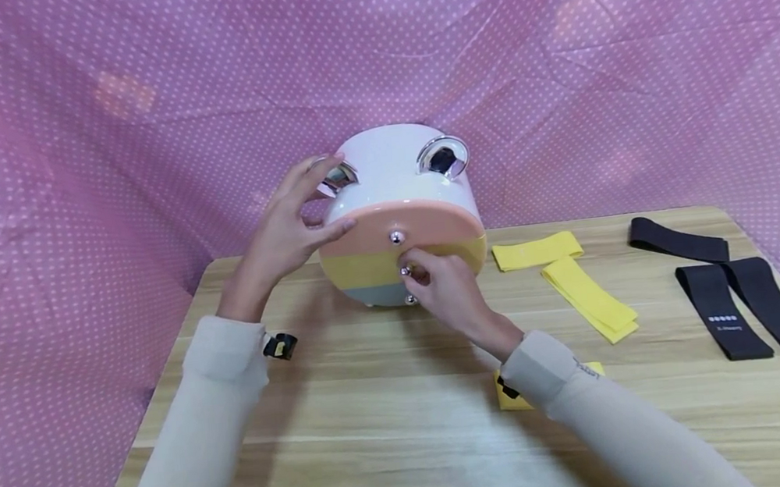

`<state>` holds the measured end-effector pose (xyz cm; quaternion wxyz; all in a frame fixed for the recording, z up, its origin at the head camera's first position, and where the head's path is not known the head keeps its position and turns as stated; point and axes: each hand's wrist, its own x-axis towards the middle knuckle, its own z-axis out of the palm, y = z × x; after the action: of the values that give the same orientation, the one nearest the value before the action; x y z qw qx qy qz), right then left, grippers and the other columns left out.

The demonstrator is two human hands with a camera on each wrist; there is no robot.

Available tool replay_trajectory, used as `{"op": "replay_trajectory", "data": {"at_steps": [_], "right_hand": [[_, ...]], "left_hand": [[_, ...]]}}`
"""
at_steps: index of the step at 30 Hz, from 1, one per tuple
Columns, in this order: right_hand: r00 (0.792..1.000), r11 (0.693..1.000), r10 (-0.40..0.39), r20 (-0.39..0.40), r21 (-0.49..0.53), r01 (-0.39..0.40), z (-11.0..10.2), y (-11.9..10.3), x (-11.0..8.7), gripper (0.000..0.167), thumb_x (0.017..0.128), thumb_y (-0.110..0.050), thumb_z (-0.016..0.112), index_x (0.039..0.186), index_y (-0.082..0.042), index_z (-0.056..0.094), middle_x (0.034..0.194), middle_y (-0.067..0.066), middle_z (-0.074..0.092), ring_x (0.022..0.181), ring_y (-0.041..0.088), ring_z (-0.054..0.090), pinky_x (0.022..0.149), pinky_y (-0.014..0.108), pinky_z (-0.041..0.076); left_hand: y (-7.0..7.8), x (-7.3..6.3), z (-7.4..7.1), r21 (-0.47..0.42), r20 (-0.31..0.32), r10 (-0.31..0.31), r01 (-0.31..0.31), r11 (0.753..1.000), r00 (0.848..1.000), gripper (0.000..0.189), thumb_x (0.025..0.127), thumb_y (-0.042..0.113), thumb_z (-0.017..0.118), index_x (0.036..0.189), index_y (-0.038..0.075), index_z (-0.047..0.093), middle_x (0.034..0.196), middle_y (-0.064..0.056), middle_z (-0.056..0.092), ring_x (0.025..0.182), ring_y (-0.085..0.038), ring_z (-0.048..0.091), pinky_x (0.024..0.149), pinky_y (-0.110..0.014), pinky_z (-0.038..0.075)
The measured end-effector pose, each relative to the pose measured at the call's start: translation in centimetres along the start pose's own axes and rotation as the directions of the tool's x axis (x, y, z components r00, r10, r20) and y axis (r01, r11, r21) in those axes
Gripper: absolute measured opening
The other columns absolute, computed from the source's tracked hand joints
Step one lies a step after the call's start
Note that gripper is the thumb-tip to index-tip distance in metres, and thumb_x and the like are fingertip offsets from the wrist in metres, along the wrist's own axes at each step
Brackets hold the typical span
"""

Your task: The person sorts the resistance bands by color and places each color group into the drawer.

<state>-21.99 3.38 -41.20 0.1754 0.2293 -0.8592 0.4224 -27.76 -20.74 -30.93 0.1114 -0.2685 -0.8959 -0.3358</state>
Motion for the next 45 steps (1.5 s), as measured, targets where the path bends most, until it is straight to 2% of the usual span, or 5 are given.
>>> {"op": "replay_trajectory", "data": {"at_steps": [8,25,30,40,45], "right_hand": [[1.000,1.000,0.007,0.016,-0.015,-0.007,-0.3,-0.7,-1.0,0.009,0.094,-0.004,0.074,0.102,-0.007,0.075,0.093,0.009,0.081,0.081,0.021,0.077,0.074,0.036,0.066],[0.988,0.988,-0.149,-0.026,-0.041,0.148,-0.5,-3.2,-5.8,0.010,0.089,-0.002,0.077,0.097,-0.008,0.074,0.083,0.003,0.079,0.070,0.011,0.073,0.064,0.025,0.063],[0.985,0.984,-0.170,-0.025,-0.054,0.169,-0.6,-3.6,-7.0,0.011,0.089,-0.003,0.079,0.096,-0.010,0.074,0.080,-0.002,0.077,0.067,0.006,0.069,0.061,0.019,0.058],[0.980,0.980,-0.193,-0.044,-0.068,0.189,-0.6,-3.8,-7.6,0.011,0.090,-0.004,0.079,0.097,-0.012,0.073,0.080,-0.004,0.077,0.065,0.004,0.065,0.058,0.018,0.055],[0.978,0.978,-0.203,-0.049,-0.067,0.199,-0.6,-3.5,-7.9,0.014,0.090,-0.003,0.078,0.101,-0.011,0.074,0.085,-0.003,0.079,0.066,0.005,0.068,0.059,0.019,0.056]], "left_hand": [[0.0,0.3,0.1,-0.012,0.020,-0.003,0.003,1.000,1.000,0.088,0.091,0.028,0.085,0.162,0.042,0.035,0.166,-0.006,0.034,0.134,-0.037,0.057,0.100,-0.049,0.062],[0.0,0.2,-0.2,-0.007,0.028,-0.013,0.013,1.000,1.000,0.089,0.090,0.028,0.085,0.162,0.043,0.036,0.166,-0.006,0.034,0.135,-0.040,0.057,0.101,-0.052,0.061],[0.0,0.2,-0.2,-0.004,0.026,-0.008,0.008,1.000,1.000,0.089,0.089,0.026,0.086,0.162,0.041,0.036,0.166,-0.008,0.034,0.134,-0.040,0.057,0.100,-0.052,0.061],[0.1,0.2,-0.2,-0.007,0.025,-0.010,0.010,1.000,1.000,0.090,0.089,0.025,0.086,0.162,0.042,0.036,0.165,-0.008,0.035,0.135,-0.041,0.057,0.101,-0.051,0.062],[0.1,0.2,-0.2,-0.009,0.024,-0.007,0.007,1.000,1.000,0.090,0.089,0.025,0.086,0.162,0.041,0.036,0.165,-0.008,0.035,0.134,-0.041,0.057,0.100,-0.051,0.062]]}}
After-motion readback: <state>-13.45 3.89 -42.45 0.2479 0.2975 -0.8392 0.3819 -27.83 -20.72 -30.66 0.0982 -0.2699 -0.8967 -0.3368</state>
